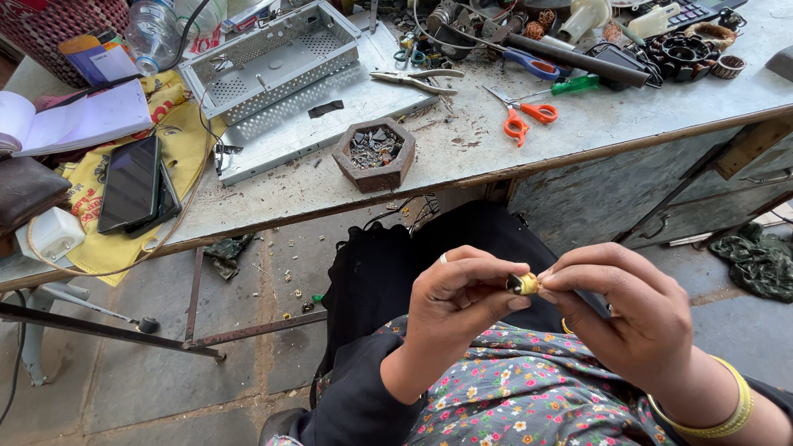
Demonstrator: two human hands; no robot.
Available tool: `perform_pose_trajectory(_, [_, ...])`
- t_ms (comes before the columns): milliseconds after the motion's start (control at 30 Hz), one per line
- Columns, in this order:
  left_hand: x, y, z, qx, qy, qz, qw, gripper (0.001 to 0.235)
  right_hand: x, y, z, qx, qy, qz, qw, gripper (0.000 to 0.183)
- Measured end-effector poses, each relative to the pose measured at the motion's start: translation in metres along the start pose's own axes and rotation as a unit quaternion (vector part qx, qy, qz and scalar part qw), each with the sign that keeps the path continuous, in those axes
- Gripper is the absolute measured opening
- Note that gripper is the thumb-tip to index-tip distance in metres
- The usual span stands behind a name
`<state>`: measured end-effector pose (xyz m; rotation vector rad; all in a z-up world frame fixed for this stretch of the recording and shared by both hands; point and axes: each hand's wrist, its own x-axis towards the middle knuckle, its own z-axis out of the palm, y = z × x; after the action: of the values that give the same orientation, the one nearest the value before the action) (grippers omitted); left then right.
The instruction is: The person sits at a cluttered workbench and uses orange-handled scissors to trim a small yellow cylindrical object with a wire. They repeatedly cut and adjust the wire, occasionally pausing to inspect the object.
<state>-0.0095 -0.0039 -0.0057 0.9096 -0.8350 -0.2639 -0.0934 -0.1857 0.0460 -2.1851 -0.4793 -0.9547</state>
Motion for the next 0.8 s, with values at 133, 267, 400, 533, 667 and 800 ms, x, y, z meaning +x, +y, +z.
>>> perform_pose_trajectory(133, [-0.004, -0.002, 0.002, -0.001, 0.024, -0.019, 1.0, 0.023, -0.005, 0.001, 0.006, 0.001, 0.003, -0.017, 1.0, 0.019])
perform_pose_trajectory(267, [-0.008, -0.004, 0.005, 0.023, 0.042, -0.011, 0.999, 0.02, -0.009, -0.001, 0.01, 0.022, -0.001, 0.009, 1.0, 0.019])
perform_pose_trajectory(400, [-0.001, -0.006, 0.0, -0.019, 0.066, -0.038, 0.997, 0.021, -0.009, -0.005, 0.01, 0.037, -0.023, -0.025, 0.999, 0.018])
perform_pose_trajectory(533, [0.014, -0.009, -0.021, -0.04, 0.097, -0.086, 0.991, 0.023, -0.01, -0.013, 0.008, 0.084, -0.051, -0.073, 0.992, 0.016])
perform_pose_trajectory(667, [0.007, -0.008, -0.018, -0.106, 0.035, -0.112, 0.987, 0.024, -0.001, -0.003, -0.003, 0.032, -0.011, 0.03, 0.999, 0.014])
perform_pose_trajectory(800, [0.006, -0.006, -0.016, -0.11, 0.026, -0.125, 0.986, 0.025, 0.004, -0.006, -0.007, -0.017, -0.006, 0.031, 0.999, 0.017])
